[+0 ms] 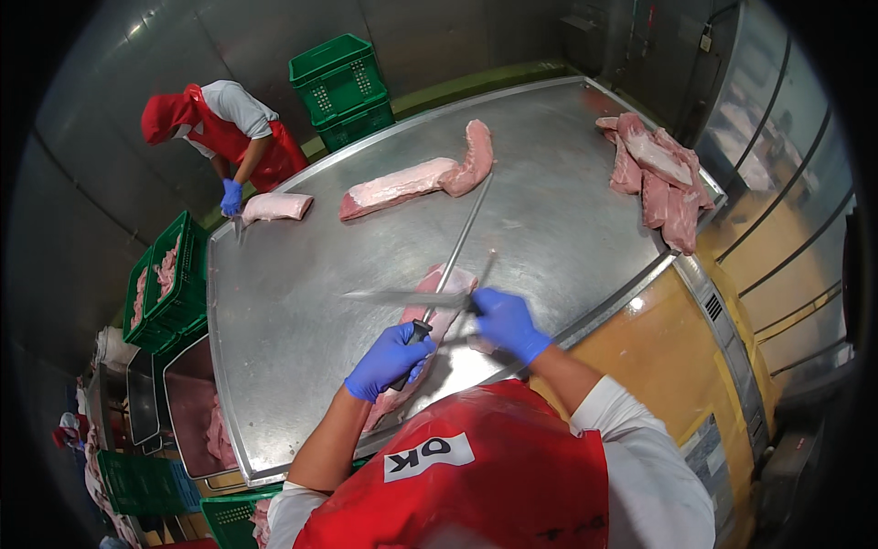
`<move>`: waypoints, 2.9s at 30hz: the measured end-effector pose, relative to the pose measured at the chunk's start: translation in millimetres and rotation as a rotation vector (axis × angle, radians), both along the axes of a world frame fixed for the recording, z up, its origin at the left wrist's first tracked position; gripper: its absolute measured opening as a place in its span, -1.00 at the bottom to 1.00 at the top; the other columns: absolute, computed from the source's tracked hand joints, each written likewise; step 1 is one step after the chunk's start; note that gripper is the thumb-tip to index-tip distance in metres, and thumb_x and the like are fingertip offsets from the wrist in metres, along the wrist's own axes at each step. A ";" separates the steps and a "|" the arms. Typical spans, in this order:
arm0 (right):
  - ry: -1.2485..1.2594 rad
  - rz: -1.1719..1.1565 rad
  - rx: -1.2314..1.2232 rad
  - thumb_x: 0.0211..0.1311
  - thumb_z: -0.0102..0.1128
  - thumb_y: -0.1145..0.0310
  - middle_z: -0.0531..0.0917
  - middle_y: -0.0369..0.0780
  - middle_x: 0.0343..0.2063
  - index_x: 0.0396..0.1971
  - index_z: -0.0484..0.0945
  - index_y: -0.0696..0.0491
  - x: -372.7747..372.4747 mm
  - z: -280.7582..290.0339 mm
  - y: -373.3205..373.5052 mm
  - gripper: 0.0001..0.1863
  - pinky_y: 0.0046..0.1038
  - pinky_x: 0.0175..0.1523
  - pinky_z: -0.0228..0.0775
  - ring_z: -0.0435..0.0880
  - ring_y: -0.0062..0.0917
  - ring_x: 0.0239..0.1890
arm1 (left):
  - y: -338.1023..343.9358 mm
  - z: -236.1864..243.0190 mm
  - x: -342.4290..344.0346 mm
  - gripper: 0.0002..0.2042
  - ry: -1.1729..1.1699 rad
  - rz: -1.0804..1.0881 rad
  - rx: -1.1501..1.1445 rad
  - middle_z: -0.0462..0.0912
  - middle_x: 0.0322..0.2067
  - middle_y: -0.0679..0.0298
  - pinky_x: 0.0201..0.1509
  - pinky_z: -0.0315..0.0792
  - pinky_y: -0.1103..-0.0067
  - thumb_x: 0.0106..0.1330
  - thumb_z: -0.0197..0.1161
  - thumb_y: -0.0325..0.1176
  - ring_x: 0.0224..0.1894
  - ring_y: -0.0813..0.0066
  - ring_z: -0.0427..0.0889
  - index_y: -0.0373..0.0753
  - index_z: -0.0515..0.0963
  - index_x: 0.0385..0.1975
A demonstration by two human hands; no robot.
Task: The person uses a knife to trim fat and connective tissue from large pork loins on a stainless steel table. They repeatedly lift and remove trimmed pieces, placing them into a green crate while continuing to work on the same cut.
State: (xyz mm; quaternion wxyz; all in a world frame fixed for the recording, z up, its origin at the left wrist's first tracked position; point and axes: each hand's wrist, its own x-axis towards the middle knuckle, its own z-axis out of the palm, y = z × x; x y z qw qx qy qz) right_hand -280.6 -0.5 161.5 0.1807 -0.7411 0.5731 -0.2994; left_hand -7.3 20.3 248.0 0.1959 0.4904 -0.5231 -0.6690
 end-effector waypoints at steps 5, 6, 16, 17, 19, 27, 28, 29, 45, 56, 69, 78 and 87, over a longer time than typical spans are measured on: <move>-0.201 -0.792 0.258 0.43 0.12 0.22 0.78 0.05 -0.20 -0.10 0.68 0.18 -204.2 -61.0 -43.2 -0.67 -0.12 -0.06 0.63 0.81 -0.11 -0.19 | 13.9 22.8 17.3 -0.79 -0.039 0.054 -0.064 0.56 -0.61 0.39 -0.50 0.40 0.63 0.45 0.31 -0.33 -0.62 0.67 0.48 -0.21 0.53 -0.45; -0.178 -0.661 0.047 0.40 0.16 0.21 0.78 0.06 -0.17 -0.04 0.68 0.15 -164.2 -40.4 -41.5 -0.65 -0.09 -0.05 0.63 0.81 -0.08 -0.18 | 10.7 21.8 18.9 -0.80 -0.054 0.073 -0.085 0.56 -0.61 0.39 -0.50 0.40 0.63 0.45 0.31 -0.33 -0.62 0.67 0.48 -0.21 0.53 -0.43; -0.092 -0.858 0.161 0.34 0.14 0.20 0.78 0.08 -0.16 0.11 0.68 0.05 -188.2 -41.9 -75.1 -0.58 -0.02 -0.02 0.62 0.79 0.03 -0.11 | -21.1 -23.0 57.3 -0.68 -0.294 0.124 -0.862 0.71 -0.47 0.19 -0.34 0.59 0.37 0.40 0.36 -0.28 -0.51 0.32 0.70 -0.35 0.59 0.01; -0.075 -0.985 0.128 0.33 0.17 0.20 0.78 0.08 -0.24 0.07 0.69 0.07 -268.6 -68.2 -58.9 -0.59 0.01 -0.05 0.60 0.78 0.07 -0.16 | -41.6 -22.2 70.2 -0.67 -0.470 0.085 -0.916 0.71 -0.48 0.17 -0.34 0.59 0.35 0.40 0.37 -0.26 -0.51 0.33 0.70 -0.34 0.59 0.01; 0.024 -0.960 0.055 0.34 0.15 0.25 0.77 0.07 -0.29 0.05 0.69 0.06 -243.7 -56.0 -40.6 -0.63 0.04 -0.06 0.58 0.77 0.09 -0.19 | -48.5 -12.7 124.1 -0.66 -0.965 0.102 -0.955 0.70 -0.50 0.13 -0.34 0.58 0.33 0.40 0.37 -0.22 -0.52 0.35 0.71 -0.33 0.59 0.00; -0.160 0.044 -0.131 0.25 0.27 0.20 0.73 -0.03 -0.15 -0.03 0.64 -0.03 15.8 16.5 -47.7 -0.67 -0.08 0.04 0.58 0.75 -0.06 -0.08 | -76.2 17.3 15.3 -0.76 -0.247 0.081 -0.078 0.47 -0.63 0.39 -0.58 0.36 0.54 0.48 0.33 -0.21 -0.66 0.58 0.43 -0.17 0.48 -0.37; -0.027 0.060 -0.158 0.24 0.26 0.22 0.74 -0.07 -0.16 -0.07 0.65 -0.04 37.8 28.7 -53.6 -0.71 -0.07 0.02 0.59 0.76 -0.09 -0.10 | -71.8 22.6 9.6 -0.76 -0.162 0.067 -0.018 0.44 -0.63 0.42 -0.60 0.33 0.58 0.49 0.33 -0.22 -0.68 0.61 0.39 -0.15 0.47 -0.38; -0.047 0.027 -0.201 0.25 0.25 0.23 0.75 -0.08 -0.15 -0.06 0.66 -0.05 31.6 27.0 -61.5 -0.71 -0.07 0.01 0.59 0.77 -0.10 -0.11 | -67.7 32.3 8.4 -0.76 -0.119 0.039 0.040 0.44 -0.63 0.42 -0.60 0.32 0.57 0.49 0.33 -0.23 -0.68 0.61 0.38 -0.14 0.45 -0.39; -0.656 0.051 0.400 0.34 0.45 0.04 0.66 -0.29 -0.55 -0.36 0.70 0.18 -52.3 28.5 -64.5 -0.57 -0.37 -0.27 0.50 0.56 -0.59 -0.50 | -93.4 68.4 113.0 -0.80 -1.036 0.052 -1.086 0.71 -0.39 -0.12 -0.27 0.57 0.18 0.25 0.39 -0.29 -0.35 -0.15 0.73 -0.20 0.74 -0.19; 0.319 -0.040 -0.049 0.22 0.49 0.06 0.80 -0.10 -0.40 -0.41 0.78 0.03 -126.9 29.2 -136.1 -0.69 -0.19 -0.23 0.58 0.80 -0.30 -0.36 | -97.3 131.5 69.7 -0.80 -0.891 0.029 -1.072 0.67 -0.49 -0.11 -0.33 0.54 0.31 0.22 0.37 -0.36 -0.48 -0.02 0.69 -0.26 0.74 -0.20; 0.480 0.036 0.079 0.33 0.37 0.20 0.82 -0.06 -0.14 -0.02 0.75 0.06 -143.1 74.9 -148.2 -0.67 -0.10 0.06 0.60 0.79 -0.13 -0.07 | -101.4 124.8 80.8 -0.79 -0.894 0.017 -1.026 0.65 -0.53 -0.04 -0.35 0.51 0.34 0.28 0.37 -0.31 -0.54 0.30 0.65 -0.31 0.73 -0.20; -0.217 -0.438 -0.391 0.19 0.28 0.19 0.74 -0.11 -0.21 -0.16 0.70 -0.10 -11.5 38.5 -95.9 -0.76 -0.08 -0.05 0.59 0.74 -0.16 -0.13 | -55.8 68.2 -5.0 -0.77 -0.325 0.157 -0.234 0.45 -0.61 0.46 -0.60 0.32 0.56 0.45 0.38 -0.23 -0.63 0.64 0.42 -0.20 0.51 -0.30; -0.292 -0.882 0.020 0.46 0.13 0.11 0.79 0.02 -0.35 -0.14 0.75 0.13 -209.3 -7.4 -151.6 -0.61 -0.13 -0.23 0.61 0.79 -0.05 -0.32 | -25.1 48.2 12.0 -0.73 -0.155 0.122 -0.091 0.46 -0.65 0.42 -0.62 0.32 0.58 0.46 0.38 -0.23 -0.70 0.63 0.39 -0.15 0.48 -0.45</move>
